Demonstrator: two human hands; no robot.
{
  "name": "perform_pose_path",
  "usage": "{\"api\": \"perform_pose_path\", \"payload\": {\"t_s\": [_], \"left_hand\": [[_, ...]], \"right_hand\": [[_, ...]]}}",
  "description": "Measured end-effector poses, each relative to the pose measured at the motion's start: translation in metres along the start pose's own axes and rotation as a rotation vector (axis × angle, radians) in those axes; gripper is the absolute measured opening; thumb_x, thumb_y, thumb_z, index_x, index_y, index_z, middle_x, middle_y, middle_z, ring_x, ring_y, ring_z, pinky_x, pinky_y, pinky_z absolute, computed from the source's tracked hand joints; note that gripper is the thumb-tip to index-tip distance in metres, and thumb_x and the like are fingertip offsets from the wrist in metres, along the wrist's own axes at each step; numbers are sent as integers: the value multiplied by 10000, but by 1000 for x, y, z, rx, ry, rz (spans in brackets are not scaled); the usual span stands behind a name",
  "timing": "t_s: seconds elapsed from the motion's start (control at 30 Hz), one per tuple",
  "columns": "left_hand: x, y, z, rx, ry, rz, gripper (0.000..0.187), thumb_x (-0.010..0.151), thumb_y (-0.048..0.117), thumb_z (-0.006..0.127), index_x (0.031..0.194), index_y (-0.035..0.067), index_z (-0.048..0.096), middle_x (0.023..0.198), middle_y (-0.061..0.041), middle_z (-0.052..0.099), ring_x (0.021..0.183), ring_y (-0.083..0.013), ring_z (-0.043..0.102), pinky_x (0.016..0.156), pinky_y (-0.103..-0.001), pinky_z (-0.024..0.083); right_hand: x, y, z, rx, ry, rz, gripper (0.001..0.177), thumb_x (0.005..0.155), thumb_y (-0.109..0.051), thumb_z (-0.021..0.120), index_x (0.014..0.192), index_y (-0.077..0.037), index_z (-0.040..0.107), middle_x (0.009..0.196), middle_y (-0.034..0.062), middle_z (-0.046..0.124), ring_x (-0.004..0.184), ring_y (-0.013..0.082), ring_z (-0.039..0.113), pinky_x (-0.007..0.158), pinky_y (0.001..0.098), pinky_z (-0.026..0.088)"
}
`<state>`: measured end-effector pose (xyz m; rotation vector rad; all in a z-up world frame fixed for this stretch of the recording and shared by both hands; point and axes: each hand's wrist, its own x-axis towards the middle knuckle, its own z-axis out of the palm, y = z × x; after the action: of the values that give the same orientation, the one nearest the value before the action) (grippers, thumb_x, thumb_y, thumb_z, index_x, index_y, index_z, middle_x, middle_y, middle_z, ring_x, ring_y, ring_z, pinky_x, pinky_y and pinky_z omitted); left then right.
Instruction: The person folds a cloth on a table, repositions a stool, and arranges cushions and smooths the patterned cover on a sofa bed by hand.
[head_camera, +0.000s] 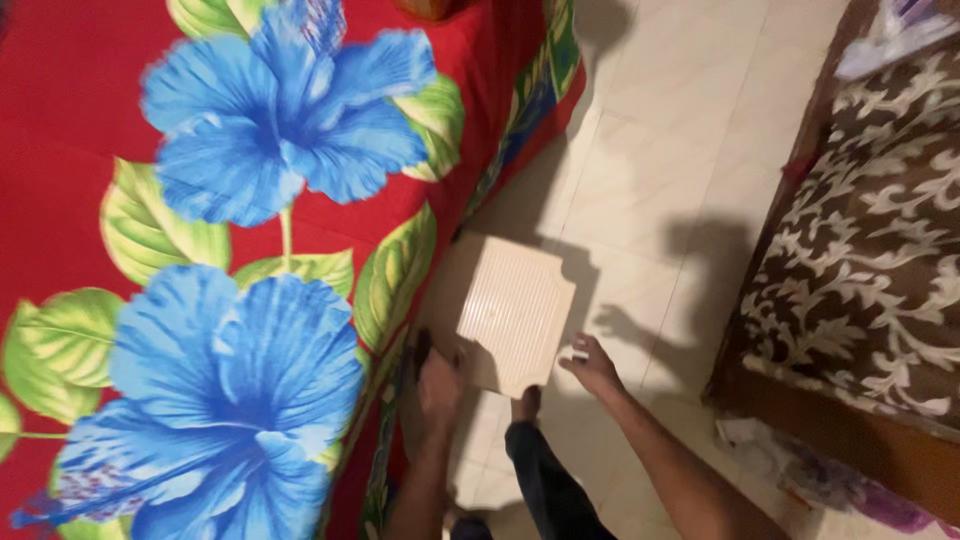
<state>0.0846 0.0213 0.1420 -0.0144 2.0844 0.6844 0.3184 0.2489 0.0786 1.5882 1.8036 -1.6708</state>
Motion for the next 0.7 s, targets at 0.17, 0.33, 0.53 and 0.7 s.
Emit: {"api": "perform_pose_path", "payload": {"t_s": [0.17,0.33,0.53,0.7], "left_hand": [[-112,24,3,14,130,194,565,951,329,643,1444,98,493,1140,-261,719,1101,-424,681,953,-481,525],[-197,10,-35,-182,199,349,331,952,318,671,1207,110,709,1109,-174,766,1081,-295,745,925,-385,568],[-322,-25,-106,-419,253,406,281,965,274,626,1135,85,747,993,-103,835,942,-178,797,872,-318,576],[-427,-115,-152,-751,323,394,279,980,242,614,1123,44,750,990,-82,826,923,-139,749,787,-318,553]], "right_hand": [[-69,-45,-31,-137,-127,-30,439,898,-281,732,1311,-156,656,1194,59,728,1055,196,709,868,354,584],[-154,-100,-42,-175,-118,-194,351,909,-269,715,1238,-152,690,1147,25,756,1011,166,722,857,319,583],[-262,-133,-26,-192,-139,-302,324,923,-260,704,1228,-147,707,1113,35,761,999,137,711,845,296,569],[-362,-131,17,-36,-277,-396,328,948,-264,715,1237,-109,722,1085,43,709,919,166,679,763,308,581]]}}
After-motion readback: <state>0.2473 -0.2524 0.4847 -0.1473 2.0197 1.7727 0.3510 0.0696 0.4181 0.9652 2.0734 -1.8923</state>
